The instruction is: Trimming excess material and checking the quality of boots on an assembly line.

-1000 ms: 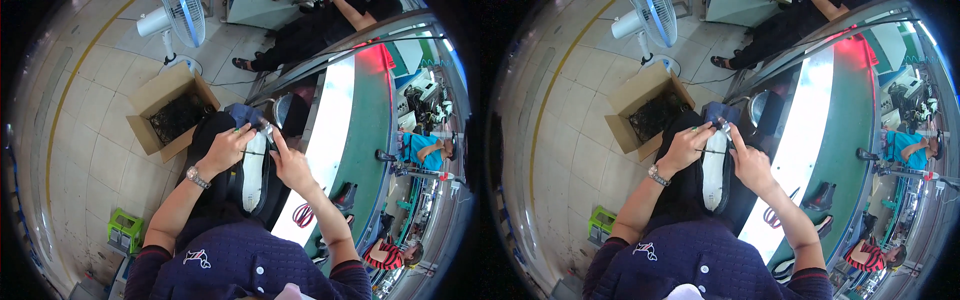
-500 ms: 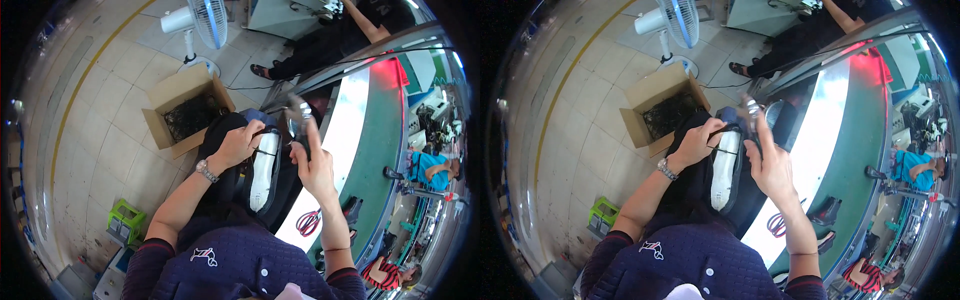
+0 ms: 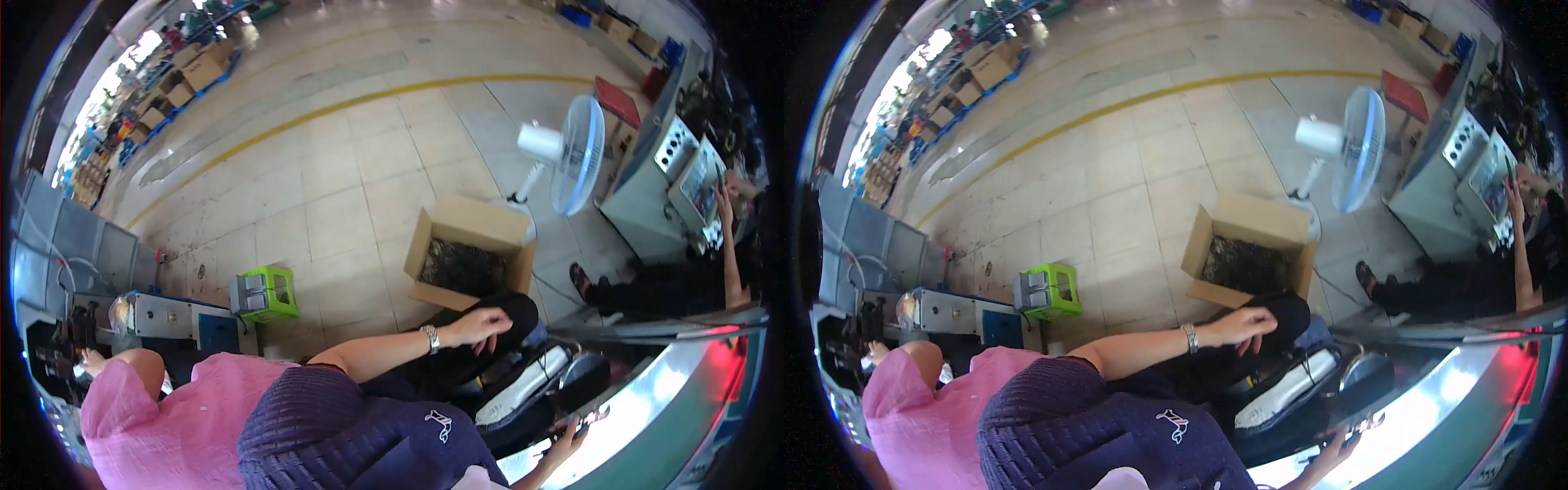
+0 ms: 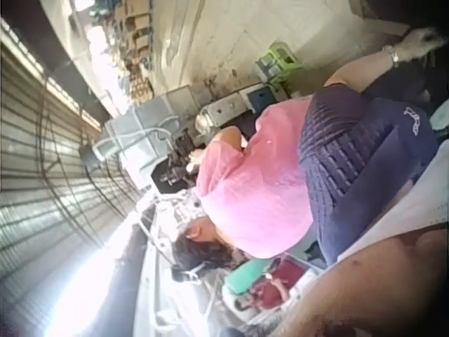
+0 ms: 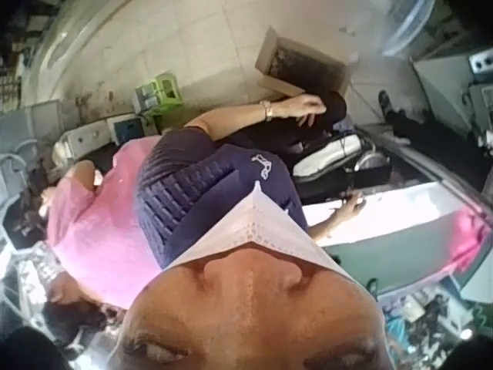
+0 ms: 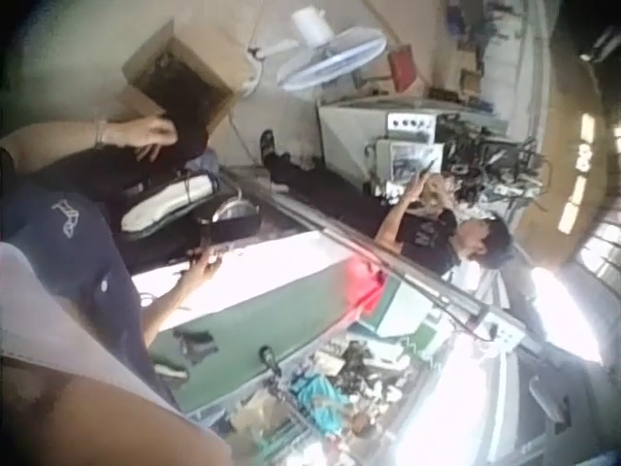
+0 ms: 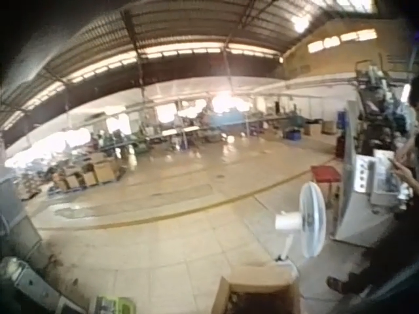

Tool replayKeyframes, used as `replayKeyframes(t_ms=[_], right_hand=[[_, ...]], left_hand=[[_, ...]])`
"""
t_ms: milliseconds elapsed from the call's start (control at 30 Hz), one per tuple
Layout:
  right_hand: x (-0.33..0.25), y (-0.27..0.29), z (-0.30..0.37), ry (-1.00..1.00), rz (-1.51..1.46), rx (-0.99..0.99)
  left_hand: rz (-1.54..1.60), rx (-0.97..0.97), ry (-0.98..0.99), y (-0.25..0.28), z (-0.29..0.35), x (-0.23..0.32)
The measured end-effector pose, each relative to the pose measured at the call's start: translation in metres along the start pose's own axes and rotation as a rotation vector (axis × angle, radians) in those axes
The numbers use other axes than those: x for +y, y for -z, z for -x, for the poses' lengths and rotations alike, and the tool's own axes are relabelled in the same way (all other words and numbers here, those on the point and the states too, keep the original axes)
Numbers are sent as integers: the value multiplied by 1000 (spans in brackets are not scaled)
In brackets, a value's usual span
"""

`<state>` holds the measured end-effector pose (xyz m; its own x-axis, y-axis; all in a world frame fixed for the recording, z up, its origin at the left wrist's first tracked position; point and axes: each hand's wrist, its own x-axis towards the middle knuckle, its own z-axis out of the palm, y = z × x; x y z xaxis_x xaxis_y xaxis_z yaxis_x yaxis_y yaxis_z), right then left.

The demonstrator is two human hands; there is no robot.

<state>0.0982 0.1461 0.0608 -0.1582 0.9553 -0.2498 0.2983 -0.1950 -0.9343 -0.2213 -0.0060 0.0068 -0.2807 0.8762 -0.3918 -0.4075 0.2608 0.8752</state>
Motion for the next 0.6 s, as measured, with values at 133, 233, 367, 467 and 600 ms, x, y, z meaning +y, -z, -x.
replayKeyframes(t_ms=[133, 233, 367, 467, 600], right_hand=[[45, 18, -21, -370, -432, 341], [100, 38, -46, -175, -355, 324], [118, 31, -55, -197, -306, 391], [140, 50, -67, -272, -307, 286], [154, 60, -77, -245, -384, 251]], left_hand=[[15, 26, -55, 2, -2, -14], [36, -5, -43, 8, -10, -12], [7, -16, -37, 3, -12, -16], [-10, 10, -59, -2, -18, -20], [-20, 22, -89, -4, -17, -20]])
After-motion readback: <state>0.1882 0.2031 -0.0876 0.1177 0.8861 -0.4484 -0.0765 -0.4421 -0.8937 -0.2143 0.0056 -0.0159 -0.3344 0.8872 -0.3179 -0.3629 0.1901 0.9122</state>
